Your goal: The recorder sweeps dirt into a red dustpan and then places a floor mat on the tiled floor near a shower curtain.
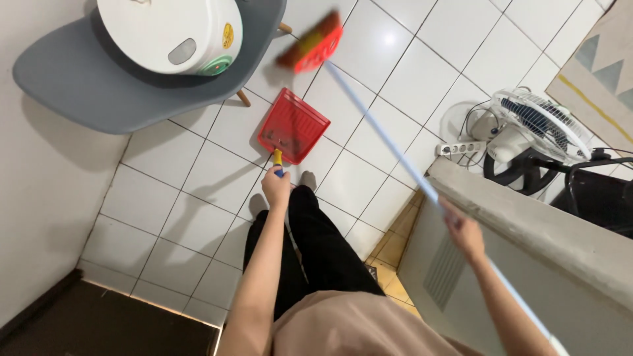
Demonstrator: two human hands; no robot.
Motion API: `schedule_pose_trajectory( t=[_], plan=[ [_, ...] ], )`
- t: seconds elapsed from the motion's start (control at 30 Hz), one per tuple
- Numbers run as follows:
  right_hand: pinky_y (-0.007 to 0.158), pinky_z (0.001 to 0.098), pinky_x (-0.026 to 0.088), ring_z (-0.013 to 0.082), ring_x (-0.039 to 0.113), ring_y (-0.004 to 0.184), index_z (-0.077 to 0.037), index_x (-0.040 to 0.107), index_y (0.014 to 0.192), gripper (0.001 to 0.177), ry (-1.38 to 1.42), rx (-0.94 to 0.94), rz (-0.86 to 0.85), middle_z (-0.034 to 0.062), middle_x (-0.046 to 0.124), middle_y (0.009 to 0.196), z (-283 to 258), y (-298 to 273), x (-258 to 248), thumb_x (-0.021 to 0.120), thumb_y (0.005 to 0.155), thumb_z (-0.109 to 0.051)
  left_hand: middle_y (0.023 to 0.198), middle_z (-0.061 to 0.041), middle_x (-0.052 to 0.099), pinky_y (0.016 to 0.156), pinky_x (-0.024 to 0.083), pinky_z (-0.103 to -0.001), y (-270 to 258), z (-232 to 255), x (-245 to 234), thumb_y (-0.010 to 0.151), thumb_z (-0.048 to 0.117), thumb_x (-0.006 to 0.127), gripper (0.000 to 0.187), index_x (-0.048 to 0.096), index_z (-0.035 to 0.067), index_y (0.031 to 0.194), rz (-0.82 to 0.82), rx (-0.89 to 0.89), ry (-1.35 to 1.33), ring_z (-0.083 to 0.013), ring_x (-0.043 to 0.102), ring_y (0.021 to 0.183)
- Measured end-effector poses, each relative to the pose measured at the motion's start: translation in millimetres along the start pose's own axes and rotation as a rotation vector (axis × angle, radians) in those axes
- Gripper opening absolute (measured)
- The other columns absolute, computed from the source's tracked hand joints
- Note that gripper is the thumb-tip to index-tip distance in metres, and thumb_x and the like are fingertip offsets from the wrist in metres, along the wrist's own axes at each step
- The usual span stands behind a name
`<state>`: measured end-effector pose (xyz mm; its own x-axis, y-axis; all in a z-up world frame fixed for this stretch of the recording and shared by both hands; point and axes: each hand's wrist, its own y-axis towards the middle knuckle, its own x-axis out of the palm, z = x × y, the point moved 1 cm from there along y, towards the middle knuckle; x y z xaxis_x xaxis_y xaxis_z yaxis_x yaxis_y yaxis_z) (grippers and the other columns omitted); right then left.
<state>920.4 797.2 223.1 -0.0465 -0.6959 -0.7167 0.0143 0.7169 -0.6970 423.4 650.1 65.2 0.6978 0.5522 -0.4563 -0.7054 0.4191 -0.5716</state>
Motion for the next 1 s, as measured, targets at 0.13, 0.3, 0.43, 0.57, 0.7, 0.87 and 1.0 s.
schedule_pose_trajectory(
  t=[0.13, 0.3, 0.43, 0.57, 0.7, 0.87, 1.0],
  plan=[
    [0.069, 0.0467, 0.053, 0.0306, 0.064, 0.065, -0.040, 0.058, 0.148, 0.046, 0.182, -0.246, 0.190, 0.0208, 0.065, 0.077, -88, 109, -25, 0.062, 0.103, -0.031, 0.082, -0.016, 0.076, 0.058, 0.060, -0.033, -2, 8, -3, 0.086, 0.012, 0.071, 0.031, 0.070, -0.002, 0.114, -0.006, -0.079, -0.014, -0.0234, 0.075, 0.058],
    [0.098, 0.0406, 0.053, 0.0332, 0.069, 0.116, -0.031, 0.059, 0.146, 0.052, 0.431, -0.425, 0.277, 0.0141, 0.071, 0.128, -241, 284, 13, 0.065, 0.096, -0.018, 0.089, -0.015, 0.074, 0.053, 0.059, -0.035, -7, -2, -17, 0.084, 0.010, 0.071, 0.033, 0.069, -0.001, 0.115, -0.032, -0.084, -0.045, -0.0258, 0.074, 0.056],
    [0.087, 0.0429, 0.054, 0.0348, 0.067, 0.103, -0.029, 0.052, 0.148, 0.060, 0.473, -0.332, 0.124, 0.0154, 0.069, 0.114, -365, 295, -7, 0.059, 0.091, -0.012, 0.085, -0.017, 0.075, 0.055, 0.059, -0.034, -12, -8, -34, 0.085, 0.012, 0.070, 0.032, 0.071, 0.001, 0.115, -0.032, -0.121, 0.030, -0.0242, 0.075, 0.059],
    [0.077, 0.0520, 0.055, 0.0417, 0.069, 0.091, -0.037, 0.051, 0.149, 0.057, 0.182, -0.349, 0.270, 0.0211, 0.072, 0.100, -335, 327, 39, 0.058, 0.095, -0.020, 0.084, -0.019, 0.075, 0.055, 0.060, -0.033, -15, -18, -37, 0.087, 0.012, 0.069, 0.034, 0.069, 0.000, 0.119, -0.080, -0.098, 0.001, -0.0238, 0.075, 0.058],
    [0.072, 0.0578, 0.055, 0.0483, 0.069, 0.084, -0.038, 0.041, 0.155, 0.054, 0.083, -0.378, 0.304, 0.0274, 0.070, 0.097, -220, 283, 114, 0.054, 0.103, -0.031, 0.087, -0.019, 0.075, 0.051, 0.060, -0.033, -15, -16, -34, 0.090, 0.014, 0.070, 0.034, 0.067, -0.002, 0.120, -0.082, -0.077, -0.073, -0.0250, 0.075, 0.056],
    [0.079, 0.0563, 0.056, 0.0471, 0.069, 0.089, -0.044, 0.030, 0.159, 0.062, 0.146, -0.099, 0.040, 0.0288, 0.070, 0.098, -133, 74, 163, 0.052, 0.103, -0.031, 0.089, -0.018, 0.075, 0.051, 0.060, -0.033, -11, -15, -34, 0.088, 0.012, 0.069, 0.034, 0.068, 0.000, 0.120, -0.074, -0.092, -0.039, -0.0252, 0.075, 0.056],
    [0.088, 0.0527, 0.055, 0.0449, 0.069, 0.102, -0.046, 0.037, 0.155, 0.061, 0.321, -0.083, -0.035, 0.0269, 0.070, 0.112, -100, -43, 181, 0.057, 0.100, -0.030, 0.089, -0.018, 0.074, 0.048, 0.059, -0.034, -10, -18, -39, 0.086, 0.010, 0.069, 0.034, 0.068, -0.001, 0.119, -0.063, -0.068, -0.061, -0.0263, 0.073, 0.053]
  ],
)
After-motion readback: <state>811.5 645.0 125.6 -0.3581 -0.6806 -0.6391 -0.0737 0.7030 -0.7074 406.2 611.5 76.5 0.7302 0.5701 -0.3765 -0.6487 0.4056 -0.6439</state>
